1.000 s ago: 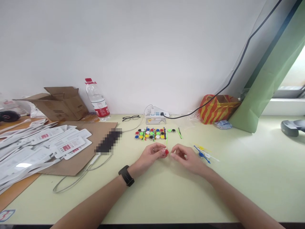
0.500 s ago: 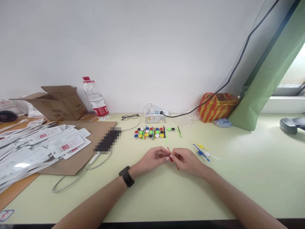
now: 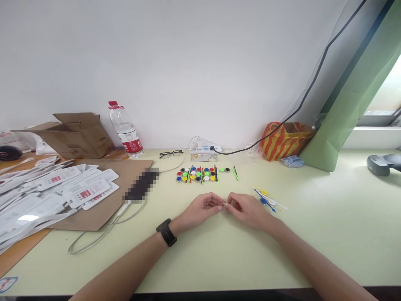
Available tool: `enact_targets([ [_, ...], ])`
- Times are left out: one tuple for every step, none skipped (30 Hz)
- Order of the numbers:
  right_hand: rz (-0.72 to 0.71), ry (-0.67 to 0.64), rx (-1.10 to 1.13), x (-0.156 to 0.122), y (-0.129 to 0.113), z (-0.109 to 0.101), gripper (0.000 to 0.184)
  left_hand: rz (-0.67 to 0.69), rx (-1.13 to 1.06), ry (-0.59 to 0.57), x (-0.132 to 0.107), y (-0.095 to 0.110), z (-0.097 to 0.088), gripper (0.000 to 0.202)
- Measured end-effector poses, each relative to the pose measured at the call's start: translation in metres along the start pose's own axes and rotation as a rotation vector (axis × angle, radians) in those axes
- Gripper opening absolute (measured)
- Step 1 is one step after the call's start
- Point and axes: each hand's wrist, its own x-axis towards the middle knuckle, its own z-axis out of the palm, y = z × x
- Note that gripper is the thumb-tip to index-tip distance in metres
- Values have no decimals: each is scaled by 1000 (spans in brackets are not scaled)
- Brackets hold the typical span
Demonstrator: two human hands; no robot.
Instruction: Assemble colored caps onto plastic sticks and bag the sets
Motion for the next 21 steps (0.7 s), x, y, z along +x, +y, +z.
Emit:
enact_targets([
  [-22, -8, 5, 0, -1, 2, 20, 4, -3, -4, 0, 0, 0, 29],
  [-45, -13, 5, 0, -3, 4, 21, 5, -6, -5, 0, 0, 0, 29],
  [-66, -12, -1, 0, -3, 5, 21, 4, -9, -5, 0, 0, 0, 29],
  [-85, -7, -11, 0, -3, 6, 21, 1, -11, -3, 1, 0, 0, 29],
  [-99, 0, -27, 0, -2, 6, 19, -4, -13, 1, 1, -1, 0, 29],
  [-109, 11, -52, 0, 0, 5, 17, -11, -12, 6, 1, -1, -1, 30],
  [-115, 26, -85, 1, 2, 4, 15, -17, -10, 12, 1, -1, -1, 30],
  [-116, 43, -120, 1, 5, 2, 14, -22, -5, 19, 1, -2, -1, 31],
  [-109, 63, -154, 1, 9, 0, 14, -25, 0, 24, 0, -2, -1, 31],
  [-96, 84, -184, 2, 13, -1, 14, -29, 5, 29, 0, -2, -2, 32],
  [-79, 103, -210, 2, 17, -3, 14, -33, 8, 30, 0, -3, -2, 32],
  [-61, 119, -232, 2, 21, -4, 14, -38, 10, 31, 0, -3, -2, 32],
  [-45, 130, -253, 2, 26, -6, 15, -44, 11, 32, 0, -3, -2, 33],
  [-31, 138, -278, 2, 30, -7, 17, -51, 12, 31, 0, -3, -2, 33],
  [-18, 141, -310, 2, 34, -7, 19, -58, 12, 32, 0, -3, -2, 33],
  [-1, 146, -348, 2, 38, -8, 21, -64, 11, 33, 0, -3, -2, 33],
  [23, 155, -391, 2, 42, -9, 22, -70, 10, 33, 0, -3, -2, 33],
  [54, 171, -440, 2, 45, -9, 24, -72, 9, 33, 0, -3, -2, 33],
  [88, 193, -491, 2, 47, -9, 26, -73, 9, 33, 0, -3, -2, 33],
  [117, 222, -537, 2, 49, -9, 29, -71, 9, 32, 0, -3, -2, 33],
  [137, 254, -572, 2, 49, -9, 30, -67, 9, 30, 0, -3, -2, 33],
])
